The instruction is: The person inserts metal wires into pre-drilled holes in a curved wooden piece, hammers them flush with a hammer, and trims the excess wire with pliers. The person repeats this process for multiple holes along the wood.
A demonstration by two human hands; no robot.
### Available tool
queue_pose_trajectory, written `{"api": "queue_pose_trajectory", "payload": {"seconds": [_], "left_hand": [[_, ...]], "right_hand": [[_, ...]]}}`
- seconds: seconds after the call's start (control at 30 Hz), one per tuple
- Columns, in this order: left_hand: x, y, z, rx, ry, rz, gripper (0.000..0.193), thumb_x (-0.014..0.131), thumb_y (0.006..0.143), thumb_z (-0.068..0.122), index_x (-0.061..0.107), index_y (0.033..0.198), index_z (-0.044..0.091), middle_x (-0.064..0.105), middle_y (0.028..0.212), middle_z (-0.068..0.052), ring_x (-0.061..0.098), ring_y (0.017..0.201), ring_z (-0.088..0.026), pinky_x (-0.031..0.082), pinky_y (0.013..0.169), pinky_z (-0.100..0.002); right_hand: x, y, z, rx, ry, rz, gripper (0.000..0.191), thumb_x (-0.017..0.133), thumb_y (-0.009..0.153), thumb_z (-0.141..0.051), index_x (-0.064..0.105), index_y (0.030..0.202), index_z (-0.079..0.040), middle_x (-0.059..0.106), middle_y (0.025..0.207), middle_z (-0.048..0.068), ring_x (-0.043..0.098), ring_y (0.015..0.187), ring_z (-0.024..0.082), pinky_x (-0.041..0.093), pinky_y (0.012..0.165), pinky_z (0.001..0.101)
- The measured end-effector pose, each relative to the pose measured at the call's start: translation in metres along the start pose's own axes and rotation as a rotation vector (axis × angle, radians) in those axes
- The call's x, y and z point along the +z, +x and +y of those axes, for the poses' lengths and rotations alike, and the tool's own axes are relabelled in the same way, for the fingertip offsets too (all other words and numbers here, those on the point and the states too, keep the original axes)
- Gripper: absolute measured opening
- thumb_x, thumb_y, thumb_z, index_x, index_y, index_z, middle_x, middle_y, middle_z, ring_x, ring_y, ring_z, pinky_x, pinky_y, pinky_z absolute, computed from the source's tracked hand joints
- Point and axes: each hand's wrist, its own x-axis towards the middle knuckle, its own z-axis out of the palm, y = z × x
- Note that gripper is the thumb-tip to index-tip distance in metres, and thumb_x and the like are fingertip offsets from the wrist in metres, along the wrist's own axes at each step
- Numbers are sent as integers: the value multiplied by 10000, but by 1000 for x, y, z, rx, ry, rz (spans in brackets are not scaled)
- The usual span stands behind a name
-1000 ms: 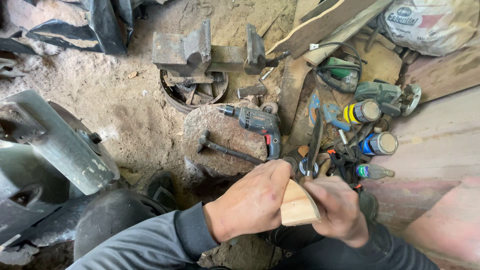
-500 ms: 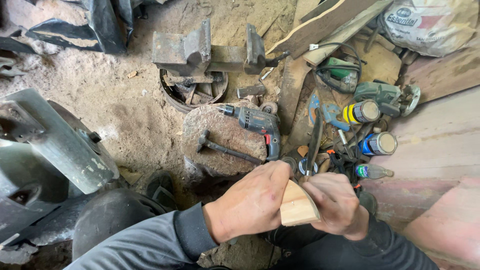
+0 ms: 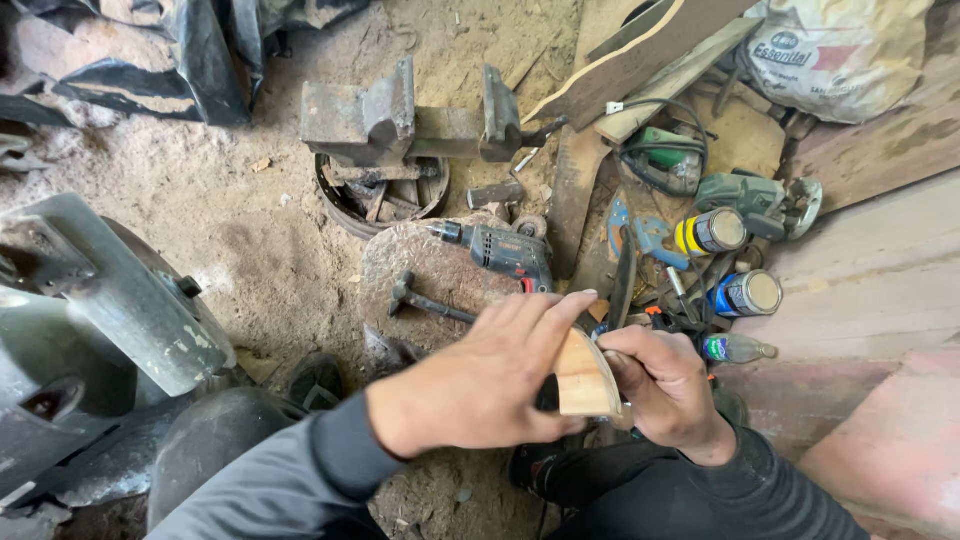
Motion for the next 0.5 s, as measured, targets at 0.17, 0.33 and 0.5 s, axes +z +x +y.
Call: {"api": "queue_pose_trajectory", "payload": {"seconds": [0.17, 0.33, 0.5], "left_hand": [[-52, -6, -29, -379, -235, -131, 859, 619, 938, 507, 257, 1559, 38, 598, 1252, -304, 608, 1079, -400, 533, 881, -456], [-8, 1, -29, -1179, -815, -165, 937, 350, 909, 695, 1, 1615, 187, 733, 897, -271, 708, 579, -300, 587, 487, -351], [15, -9, -34, -1296, -1367, -189, 780, 386, 924, 690, 230, 1537, 234, 696, 895, -256, 739, 669, -301, 631, 529, -391]], "right_hand": [[-11, 1, -5, -96, -91, 86, 186, 626, 1028, -208, 674, 993, -32, 659, 717, 27, 616, 579, 122, 464, 560, 263], [-1, 4, -18, -284, -264, 141, 127, 634, 1012, -166, 652, 1037, -43, 675, 802, 62, 650, 676, 216, 492, 637, 309], [16, 19, -36, -635, -482, -85, 190, 712, 858, -104, 667, 1015, -6, 586, 748, 57, 597, 627, 253, 461, 571, 368]]}}
